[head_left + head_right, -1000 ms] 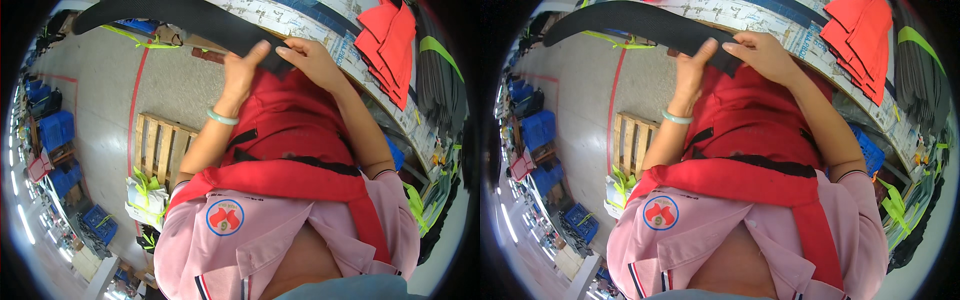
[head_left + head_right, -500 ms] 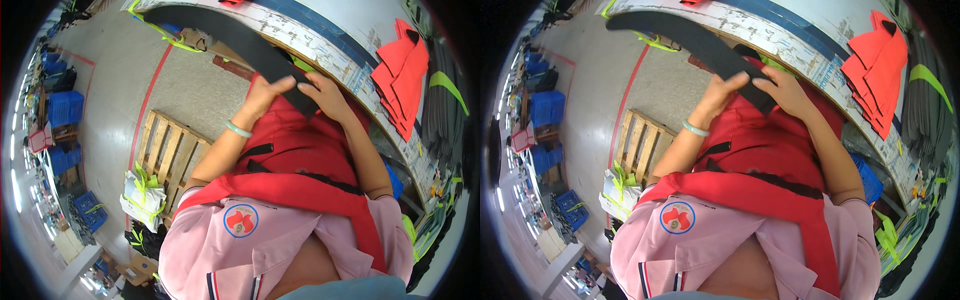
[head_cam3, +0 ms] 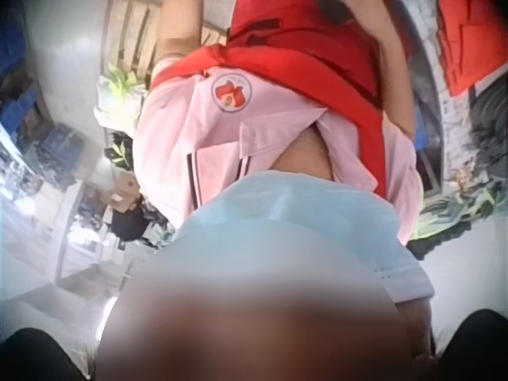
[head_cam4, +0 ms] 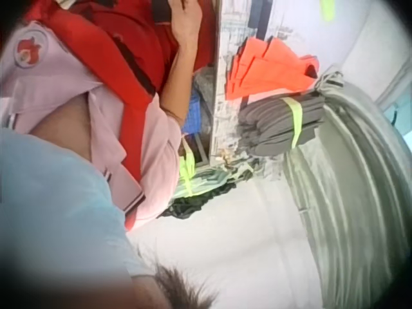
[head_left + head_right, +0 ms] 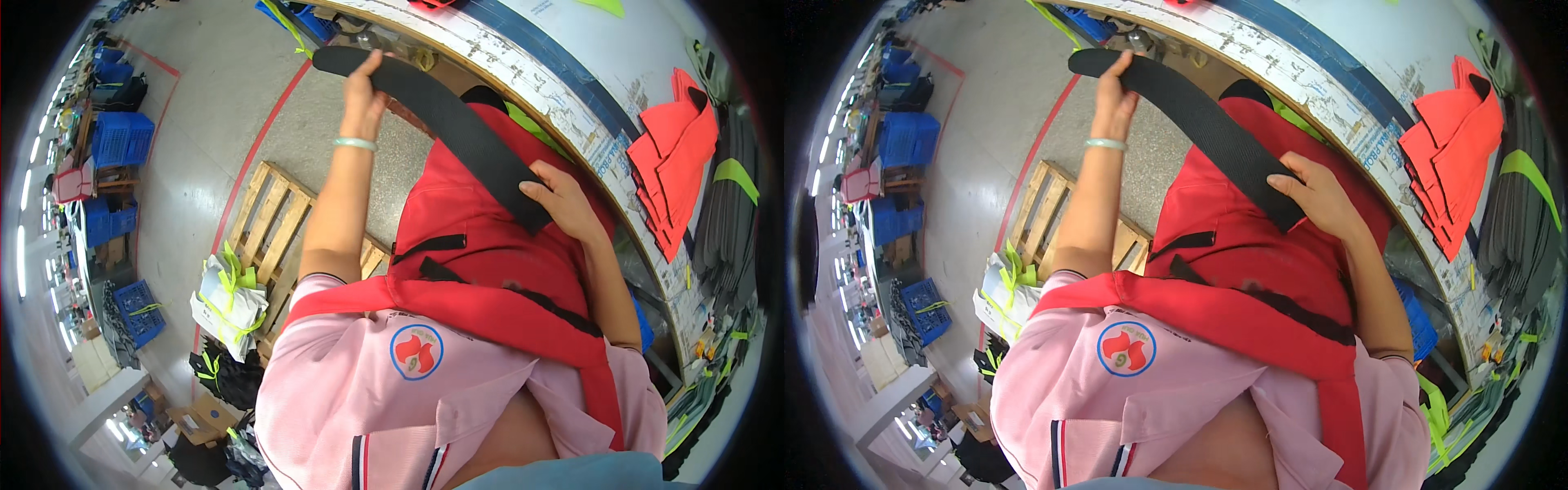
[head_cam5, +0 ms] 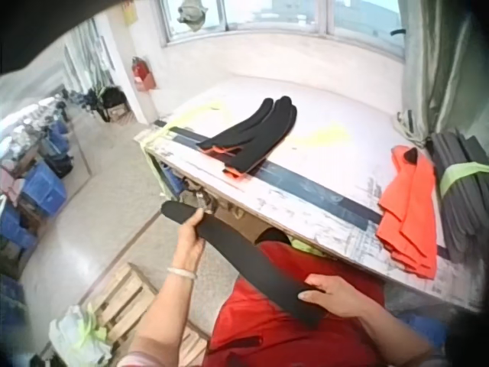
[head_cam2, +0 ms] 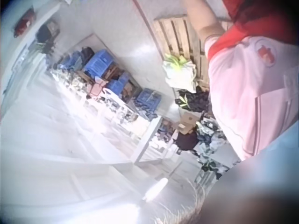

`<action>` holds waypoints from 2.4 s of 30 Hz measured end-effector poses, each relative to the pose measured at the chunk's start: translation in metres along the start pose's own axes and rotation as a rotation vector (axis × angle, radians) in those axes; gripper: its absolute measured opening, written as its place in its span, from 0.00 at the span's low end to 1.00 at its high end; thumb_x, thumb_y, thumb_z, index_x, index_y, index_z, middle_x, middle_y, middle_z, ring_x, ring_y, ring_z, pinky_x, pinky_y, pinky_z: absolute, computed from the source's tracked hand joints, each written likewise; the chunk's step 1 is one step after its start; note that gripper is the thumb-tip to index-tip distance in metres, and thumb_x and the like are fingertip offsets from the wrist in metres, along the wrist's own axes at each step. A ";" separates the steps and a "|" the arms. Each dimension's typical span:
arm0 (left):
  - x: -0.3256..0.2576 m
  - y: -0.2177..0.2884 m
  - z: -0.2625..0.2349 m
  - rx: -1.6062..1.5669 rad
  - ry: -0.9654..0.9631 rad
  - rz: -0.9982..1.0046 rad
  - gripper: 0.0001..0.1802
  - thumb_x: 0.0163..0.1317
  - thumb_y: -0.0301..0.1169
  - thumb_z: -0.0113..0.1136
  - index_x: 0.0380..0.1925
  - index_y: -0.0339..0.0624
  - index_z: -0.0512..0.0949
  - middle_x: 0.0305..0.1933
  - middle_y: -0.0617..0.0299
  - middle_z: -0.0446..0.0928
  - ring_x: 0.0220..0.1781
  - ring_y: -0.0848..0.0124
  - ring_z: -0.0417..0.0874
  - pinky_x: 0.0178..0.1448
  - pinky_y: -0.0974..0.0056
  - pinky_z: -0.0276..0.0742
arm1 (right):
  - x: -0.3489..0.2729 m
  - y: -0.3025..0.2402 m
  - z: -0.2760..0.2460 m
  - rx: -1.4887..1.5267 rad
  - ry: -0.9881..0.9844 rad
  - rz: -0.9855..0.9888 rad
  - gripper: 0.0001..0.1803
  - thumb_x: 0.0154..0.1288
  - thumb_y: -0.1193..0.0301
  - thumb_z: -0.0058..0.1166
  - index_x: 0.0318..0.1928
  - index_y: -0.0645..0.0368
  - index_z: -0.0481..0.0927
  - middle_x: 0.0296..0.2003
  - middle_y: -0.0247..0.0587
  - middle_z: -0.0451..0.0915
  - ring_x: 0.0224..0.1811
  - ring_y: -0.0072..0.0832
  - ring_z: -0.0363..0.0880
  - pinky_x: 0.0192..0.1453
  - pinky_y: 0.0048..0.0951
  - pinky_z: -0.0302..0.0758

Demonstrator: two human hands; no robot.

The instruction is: The person is assembling components of a safety vest by hand-stitching or pinning straps to fabric pieces at a workbench.

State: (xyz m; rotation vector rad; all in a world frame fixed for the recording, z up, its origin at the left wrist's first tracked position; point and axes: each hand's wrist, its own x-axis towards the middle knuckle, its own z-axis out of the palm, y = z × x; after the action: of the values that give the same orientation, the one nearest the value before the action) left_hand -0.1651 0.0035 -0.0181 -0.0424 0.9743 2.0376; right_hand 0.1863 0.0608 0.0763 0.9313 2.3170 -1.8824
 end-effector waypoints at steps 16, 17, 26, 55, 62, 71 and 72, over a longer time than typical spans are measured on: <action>-0.110 -0.093 0.044 0.146 -0.394 -0.368 0.10 0.64 0.28 0.60 0.41 0.32 0.77 0.39 0.55 0.81 0.35 0.67 0.85 0.35 0.64 0.86 | 0.025 0.035 -0.011 0.451 0.628 -0.313 0.10 0.70 0.66 0.51 0.42 0.60 0.78 0.32 0.26 0.76 0.29 0.12 0.69 0.33 0.16 0.68; -0.106 -0.088 0.044 0.109 -0.360 -0.385 0.10 0.64 0.29 0.59 0.41 0.32 0.77 0.39 0.54 0.82 0.35 0.66 0.85 0.35 0.64 0.86 | 0.018 0.039 -0.016 0.564 0.725 -0.302 0.09 0.69 0.67 0.54 0.42 0.60 0.79 0.31 0.26 0.76 0.28 0.12 0.69 0.32 0.15 0.69; -0.116 -0.100 0.047 0.003 -0.299 -0.440 0.11 0.67 0.31 0.56 0.41 0.34 0.77 0.39 0.53 0.82 0.36 0.65 0.85 0.37 0.63 0.85 | 0.011 0.029 0.012 0.119 0.600 -0.164 0.09 0.66 0.71 0.55 0.42 0.63 0.82 0.32 0.30 0.79 0.27 0.14 0.73 0.29 0.15 0.71; -0.023 -0.011 -0.032 0.088 0.126 0.122 0.12 0.68 0.33 0.55 0.43 0.35 0.73 0.41 0.55 0.78 0.40 0.60 0.82 0.44 0.51 0.84 | -0.001 0.058 0.017 0.656 0.505 -0.146 0.12 0.62 0.81 0.53 0.46 0.67 0.81 0.37 0.28 0.80 0.38 0.13 0.73 0.45 0.16 0.70; -0.024 -0.008 -0.035 0.103 0.125 0.126 0.14 0.68 0.36 0.55 0.42 0.34 0.74 0.41 0.54 0.79 0.40 0.61 0.83 0.43 0.54 0.84 | -0.010 0.032 0.020 0.611 0.510 -0.148 0.09 0.62 0.79 0.54 0.41 0.70 0.82 0.31 0.24 0.79 0.33 0.15 0.72 0.40 0.17 0.69; -0.160 -0.123 0.068 0.144 -0.317 -0.380 0.12 0.59 0.23 0.63 0.42 0.37 0.77 0.37 0.59 0.81 0.33 0.68 0.84 0.35 0.63 0.85 | 0.003 0.042 -0.004 0.166 0.286 -0.040 0.12 0.63 0.69 0.54 0.38 0.66 0.82 0.28 0.37 0.81 0.30 0.19 0.77 0.37 0.22 0.73; -0.156 -0.119 0.057 0.199 -0.285 -0.349 0.11 0.58 0.22 0.64 0.42 0.36 0.77 0.36 0.58 0.81 0.33 0.68 0.84 0.34 0.64 0.85 | -0.001 0.035 -0.014 0.222 0.151 -0.015 0.13 0.64 0.67 0.54 0.39 0.66 0.82 0.30 0.37 0.82 0.33 0.20 0.79 0.39 0.22 0.75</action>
State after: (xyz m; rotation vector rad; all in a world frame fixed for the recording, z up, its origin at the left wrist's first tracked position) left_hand 0.0358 -0.0270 0.0039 0.1690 0.9127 1.5718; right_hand 0.2079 0.0768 0.0493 1.1171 2.2300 -2.1824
